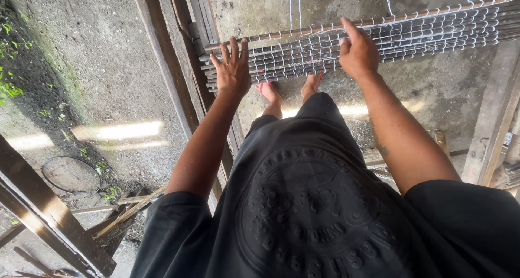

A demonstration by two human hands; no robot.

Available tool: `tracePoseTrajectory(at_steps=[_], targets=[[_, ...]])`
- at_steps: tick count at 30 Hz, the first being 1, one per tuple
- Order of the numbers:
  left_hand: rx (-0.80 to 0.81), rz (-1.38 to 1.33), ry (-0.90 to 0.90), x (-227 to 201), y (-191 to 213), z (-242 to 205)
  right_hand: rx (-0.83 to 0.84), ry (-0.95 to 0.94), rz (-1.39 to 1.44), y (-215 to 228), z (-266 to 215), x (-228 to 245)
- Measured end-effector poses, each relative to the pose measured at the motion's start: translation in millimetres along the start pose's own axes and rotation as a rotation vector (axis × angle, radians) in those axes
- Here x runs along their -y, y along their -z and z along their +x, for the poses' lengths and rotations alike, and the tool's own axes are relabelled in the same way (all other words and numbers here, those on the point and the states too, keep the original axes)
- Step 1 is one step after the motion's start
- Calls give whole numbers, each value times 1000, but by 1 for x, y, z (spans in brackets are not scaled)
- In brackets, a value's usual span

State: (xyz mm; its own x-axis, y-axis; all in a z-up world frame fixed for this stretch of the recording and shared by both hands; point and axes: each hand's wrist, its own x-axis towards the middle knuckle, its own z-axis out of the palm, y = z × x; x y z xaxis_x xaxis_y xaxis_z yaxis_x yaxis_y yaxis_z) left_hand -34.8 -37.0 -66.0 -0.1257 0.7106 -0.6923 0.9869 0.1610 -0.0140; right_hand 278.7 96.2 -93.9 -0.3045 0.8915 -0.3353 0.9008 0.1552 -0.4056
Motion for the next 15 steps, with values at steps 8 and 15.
tracePoseTrajectory(at_steps=[8, 15], targets=[[39, -19, 3, -1, 3, 0, 98, 26, -8, 14, -4, 17], [38, -17, 4, -2, 3, -1, -65, -199, 35, 4, 5, -19]])
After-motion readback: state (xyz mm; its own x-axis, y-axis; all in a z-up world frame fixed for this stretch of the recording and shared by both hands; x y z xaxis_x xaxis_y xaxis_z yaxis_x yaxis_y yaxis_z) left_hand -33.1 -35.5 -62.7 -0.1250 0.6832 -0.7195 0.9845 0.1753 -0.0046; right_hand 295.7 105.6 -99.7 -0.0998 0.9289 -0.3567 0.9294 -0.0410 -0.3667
